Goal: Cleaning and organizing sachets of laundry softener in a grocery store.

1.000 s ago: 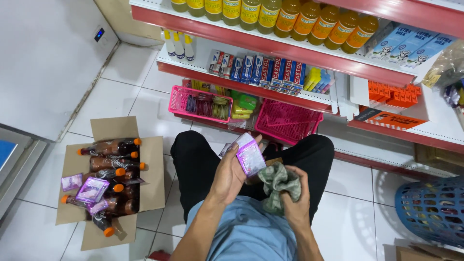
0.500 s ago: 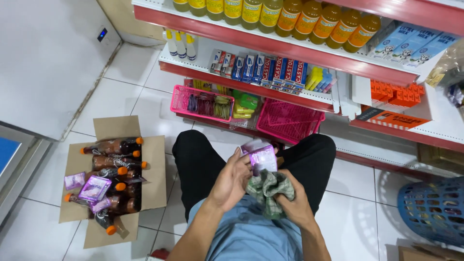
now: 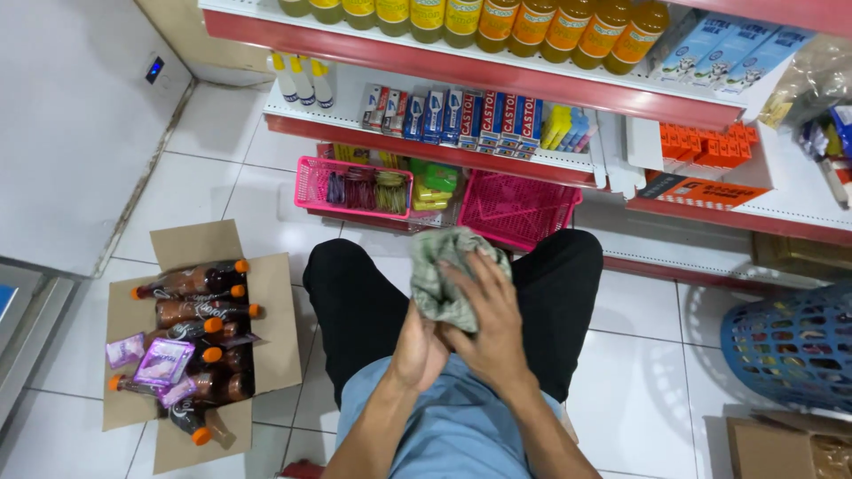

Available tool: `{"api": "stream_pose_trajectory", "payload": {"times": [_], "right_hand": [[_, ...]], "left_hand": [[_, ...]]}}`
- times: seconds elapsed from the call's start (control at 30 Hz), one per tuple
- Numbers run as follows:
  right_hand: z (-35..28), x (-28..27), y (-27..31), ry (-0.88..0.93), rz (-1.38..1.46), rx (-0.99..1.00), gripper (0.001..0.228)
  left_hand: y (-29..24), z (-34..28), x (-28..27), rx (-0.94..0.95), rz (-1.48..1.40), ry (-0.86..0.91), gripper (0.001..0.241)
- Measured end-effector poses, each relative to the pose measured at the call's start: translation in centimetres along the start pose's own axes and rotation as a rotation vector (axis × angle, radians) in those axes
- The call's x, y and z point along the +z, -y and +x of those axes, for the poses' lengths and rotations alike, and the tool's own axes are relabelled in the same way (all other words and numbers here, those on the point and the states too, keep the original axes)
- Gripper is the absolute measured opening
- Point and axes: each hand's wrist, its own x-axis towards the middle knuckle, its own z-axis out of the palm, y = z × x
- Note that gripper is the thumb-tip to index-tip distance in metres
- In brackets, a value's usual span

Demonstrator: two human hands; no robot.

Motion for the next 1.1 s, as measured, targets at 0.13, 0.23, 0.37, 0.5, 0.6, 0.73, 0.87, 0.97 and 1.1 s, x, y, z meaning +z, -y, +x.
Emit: {"api": "stream_pose_trajectory", "payload": {"times": [0.13, 0.23, 0.37, 0.5, 0.6, 0.73, 0.87, 0.97, 1.1], "right_hand": [[-1.2, 3.8, -1.6, -0.005, 0.008, -0.034, 0.074], [-2.3, 4.5, -1.9, 0.008, 0.036, -0.065, 0.066], [-2.5, 4.9, -2.7, -0.001, 0.151, -0.073, 0.059], [-2.8, 5.5, -3.9, -0.034, 0.35, 0.096, 0.061], [-3.6, 6.0, -5.0, -0.012, 0.484, 0.224, 0.066], [-4.8, 6.5, -7.2, 0.069, 0.567, 0.366, 0.066], [-5.2, 6.8, -8.0, 0.093, 0.762, 0.517, 0.048], [-3.4, 5.5, -6.4, 0.041, 0.82, 0.555, 0.04], [-3.0, 4.2, -5.1, -0.046, 0.794, 0.576, 0.035]], "left_hand": [[-0.6, 0.9, -2.7, 0.091, -0.02, -0.174, 0.055], [-2.0, 0.5, -3.3, 0.112, -0.137, -0.135, 0.054], [-3.6, 0.3, -2.3, 0.219, -0.144, -0.104, 0.054], [-4.0, -0.4, -1.4, 0.208, -0.09, -0.142, 0.055], [-5.3, -1.0, -0.1, 0.225, 0.019, -0.073, 0.067], [-6.6, -1.4, -0.2, 0.227, -0.057, -0.02, 0.071], [-6.5, -0.2, -0.9, 0.252, 0.028, -0.095, 0.068], [-3.5, 1.3, -5.5, 0.267, 0.268, -0.197, 0.055], [-1.3, 0.3, -5.2, 0.138, 0.317, -0.163, 0.046]]}}
